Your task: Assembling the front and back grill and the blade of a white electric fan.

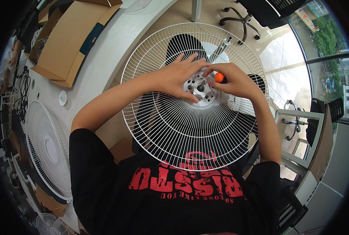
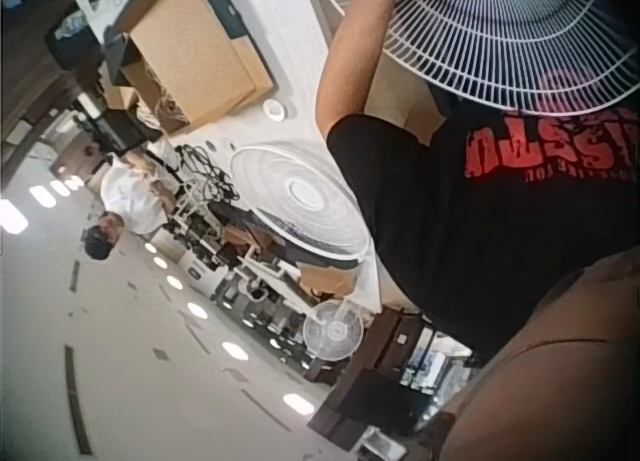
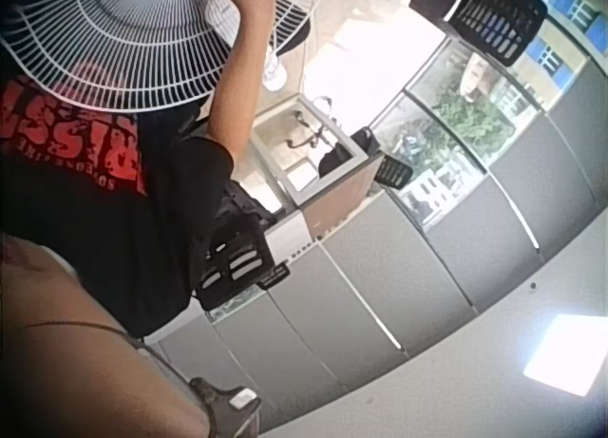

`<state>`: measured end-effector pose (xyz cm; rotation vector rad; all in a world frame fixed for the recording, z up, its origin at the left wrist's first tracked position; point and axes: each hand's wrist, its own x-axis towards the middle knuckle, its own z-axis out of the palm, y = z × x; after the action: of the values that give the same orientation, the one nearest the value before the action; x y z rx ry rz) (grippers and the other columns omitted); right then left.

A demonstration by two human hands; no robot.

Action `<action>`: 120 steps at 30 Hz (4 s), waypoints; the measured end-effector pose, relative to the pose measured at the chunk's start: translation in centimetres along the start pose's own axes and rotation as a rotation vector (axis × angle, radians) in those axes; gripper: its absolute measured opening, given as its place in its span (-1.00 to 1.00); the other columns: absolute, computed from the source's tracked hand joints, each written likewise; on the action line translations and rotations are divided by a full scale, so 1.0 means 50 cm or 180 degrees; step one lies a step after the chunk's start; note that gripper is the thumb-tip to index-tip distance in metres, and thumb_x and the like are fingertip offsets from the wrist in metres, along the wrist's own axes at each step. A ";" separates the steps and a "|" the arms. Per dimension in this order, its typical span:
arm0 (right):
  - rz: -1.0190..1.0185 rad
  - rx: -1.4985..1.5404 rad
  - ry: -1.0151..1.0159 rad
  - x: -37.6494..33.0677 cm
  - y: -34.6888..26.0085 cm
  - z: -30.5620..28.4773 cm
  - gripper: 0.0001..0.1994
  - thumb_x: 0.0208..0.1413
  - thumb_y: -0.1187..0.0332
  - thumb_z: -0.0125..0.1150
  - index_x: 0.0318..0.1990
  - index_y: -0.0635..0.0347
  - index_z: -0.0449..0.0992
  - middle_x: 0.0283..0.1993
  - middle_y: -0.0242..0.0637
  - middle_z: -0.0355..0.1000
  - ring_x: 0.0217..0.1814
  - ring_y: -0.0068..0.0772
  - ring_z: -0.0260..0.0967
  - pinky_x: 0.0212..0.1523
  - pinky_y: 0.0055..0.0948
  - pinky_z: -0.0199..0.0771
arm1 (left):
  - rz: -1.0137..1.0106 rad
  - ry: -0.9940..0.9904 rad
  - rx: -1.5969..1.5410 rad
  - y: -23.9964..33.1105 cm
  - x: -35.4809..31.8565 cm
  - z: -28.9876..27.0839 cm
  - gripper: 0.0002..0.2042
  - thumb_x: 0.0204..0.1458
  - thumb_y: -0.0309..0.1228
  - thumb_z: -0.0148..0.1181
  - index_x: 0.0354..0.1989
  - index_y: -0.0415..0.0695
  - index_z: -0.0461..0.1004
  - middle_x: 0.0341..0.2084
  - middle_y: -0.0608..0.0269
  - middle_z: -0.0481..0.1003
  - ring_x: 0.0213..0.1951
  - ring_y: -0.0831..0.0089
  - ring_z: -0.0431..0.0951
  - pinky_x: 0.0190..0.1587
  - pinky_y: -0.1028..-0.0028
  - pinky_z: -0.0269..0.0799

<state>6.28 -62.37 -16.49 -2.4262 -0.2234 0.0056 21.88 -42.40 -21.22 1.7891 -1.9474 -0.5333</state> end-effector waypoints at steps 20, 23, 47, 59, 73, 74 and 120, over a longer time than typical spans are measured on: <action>0.0516 0.0187 -0.0359 0.011 -0.022 -0.022 -0.75 0.06 0.34 0.26 -0.11 0.24 0.56 -0.25 -0.17 0.60 -0.21 -0.18 0.56 -0.09 -0.22 0.50 | 0.0030 0.0017 0.0074 -0.001 -0.005 -0.002 0.16 -0.17 0.19 0.47 0.49 -0.22 -0.03 0.42 -0.29 0.08 0.51 -0.28 -0.10 0.49 -0.22 -0.26; 0.0056 0.0118 -0.0126 0.005 -0.001 -0.011 -0.72 0.05 0.36 0.25 -0.08 0.25 0.56 -0.25 -0.14 0.60 -0.18 -0.18 0.58 -0.09 -0.24 0.53 | 0.0055 -0.0034 0.0049 0.000 0.003 -0.008 0.16 -0.15 0.20 0.46 0.50 -0.24 -0.05 0.44 -0.27 0.07 0.51 -0.29 -0.11 0.49 -0.23 -0.28; 0.0226 0.0347 -0.0269 -0.008 0.007 0.001 -0.60 0.01 0.21 0.36 0.00 0.16 0.60 -0.11 -0.20 0.62 -0.13 -0.19 0.57 -0.10 -0.23 0.51 | -0.0261 -0.0425 -0.0086 0.020 0.017 -0.029 0.31 -0.34 0.20 0.57 0.51 -0.25 -0.08 0.43 -0.31 0.10 0.52 -0.30 -0.16 0.49 -0.20 -0.37; 0.0156 -0.0405 -0.0689 0.004 -0.013 0.030 -0.33 -0.28 0.09 0.60 0.08 0.11 0.60 -0.13 -0.22 0.60 -0.05 -0.09 0.55 -0.05 -0.15 0.50 | -0.0332 -0.0313 -0.0139 0.023 0.014 -0.020 0.29 -0.34 0.03 0.62 0.52 -0.24 -0.11 0.44 -0.31 0.08 0.54 -0.16 -0.13 0.52 -0.09 -0.35; -0.0017 -0.0528 -0.0295 0.006 -0.001 0.065 -0.44 -0.31 0.01 0.58 -0.14 0.15 0.65 -0.19 -0.26 0.60 -0.12 -0.13 0.57 -0.13 -0.14 0.52 | -0.0167 -0.0223 -0.0010 0.006 0.014 -0.011 0.39 -0.44 -0.12 0.69 0.53 -0.34 -0.21 0.46 -0.23 0.03 0.48 -0.04 0.07 0.49 0.16 -0.01; 0.0131 -0.0500 -0.0214 0.005 -0.016 0.061 -0.42 -0.33 -0.01 0.58 -0.14 0.16 0.64 -0.18 -0.25 0.60 -0.11 -0.13 0.57 -0.13 -0.15 0.52 | -0.0164 -0.0187 -0.0048 0.005 0.013 -0.012 0.39 -0.45 -0.12 0.69 0.53 -0.33 -0.21 0.46 -0.23 0.03 0.48 -0.04 0.08 0.49 0.16 0.00; -0.0278 -0.0573 -0.0035 -0.008 0.003 0.075 -0.35 -0.34 0.10 0.60 -0.04 0.20 0.54 -0.17 -0.23 0.53 -0.06 -0.13 0.54 -0.11 -0.15 0.53 | -0.0256 -0.0314 -0.0356 0.015 0.010 -0.018 0.11 -0.23 -0.29 0.31 0.53 -0.33 -0.20 0.48 -0.27 0.01 0.55 -0.14 -0.17 0.53 -0.06 -0.42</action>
<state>5.70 -60.15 -19.46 -2.5936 -0.3478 -0.0421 21.72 -42.82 -20.03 1.8074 -1.8758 -0.7555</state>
